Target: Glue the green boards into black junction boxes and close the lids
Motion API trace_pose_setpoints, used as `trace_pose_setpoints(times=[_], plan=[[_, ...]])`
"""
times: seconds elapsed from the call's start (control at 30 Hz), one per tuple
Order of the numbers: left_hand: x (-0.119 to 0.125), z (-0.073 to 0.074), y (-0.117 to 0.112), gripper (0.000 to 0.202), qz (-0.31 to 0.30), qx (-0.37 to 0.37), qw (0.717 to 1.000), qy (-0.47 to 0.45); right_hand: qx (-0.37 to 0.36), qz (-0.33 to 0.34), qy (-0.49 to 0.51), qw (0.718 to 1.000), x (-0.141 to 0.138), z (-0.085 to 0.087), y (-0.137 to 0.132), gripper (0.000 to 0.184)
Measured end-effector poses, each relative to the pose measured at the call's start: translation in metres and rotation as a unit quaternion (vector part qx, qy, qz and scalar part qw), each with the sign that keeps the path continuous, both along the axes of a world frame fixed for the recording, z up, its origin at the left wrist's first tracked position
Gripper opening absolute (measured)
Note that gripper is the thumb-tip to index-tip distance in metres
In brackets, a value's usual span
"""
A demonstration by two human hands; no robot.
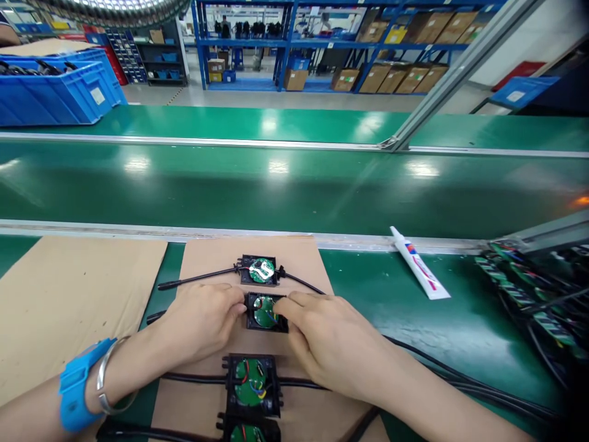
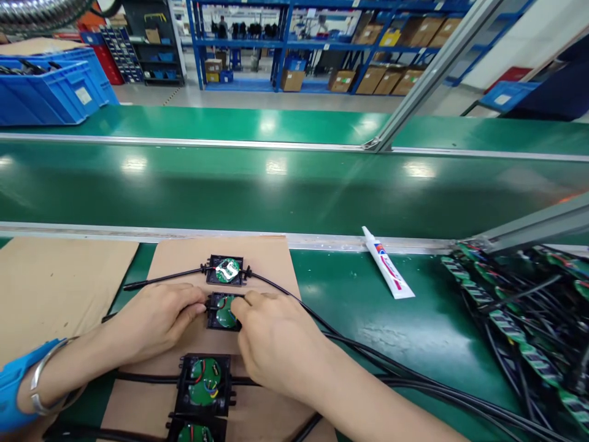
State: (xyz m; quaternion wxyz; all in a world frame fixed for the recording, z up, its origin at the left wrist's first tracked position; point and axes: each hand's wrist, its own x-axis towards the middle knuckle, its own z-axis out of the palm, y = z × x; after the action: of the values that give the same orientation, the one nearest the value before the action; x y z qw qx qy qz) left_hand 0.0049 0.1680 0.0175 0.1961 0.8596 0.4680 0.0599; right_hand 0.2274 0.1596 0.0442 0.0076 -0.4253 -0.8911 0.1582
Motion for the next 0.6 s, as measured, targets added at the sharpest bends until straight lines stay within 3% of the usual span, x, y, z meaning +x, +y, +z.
trace_pose_setpoints(times=[0.13,0.43,0.6], plan=[[0.000,-0.002,0.002,0.025,0.005,-0.031,0.999,0.006,-0.039,0.015,-0.033,0.999,-0.004,0.002,0.002,0.031],[-0.001,0.002,0.007,0.012,0.024,-0.104,0.993,-0.048,-0.036,-0.022,-0.056,0.998,-0.008,-0.015,-0.002,0.037],[0.002,-0.001,-0.005,0.015,-0.001,-0.023,0.994,-0.105,-0.029,-0.034,-0.037,0.998,-0.007,-0.020,-0.011,0.036]])
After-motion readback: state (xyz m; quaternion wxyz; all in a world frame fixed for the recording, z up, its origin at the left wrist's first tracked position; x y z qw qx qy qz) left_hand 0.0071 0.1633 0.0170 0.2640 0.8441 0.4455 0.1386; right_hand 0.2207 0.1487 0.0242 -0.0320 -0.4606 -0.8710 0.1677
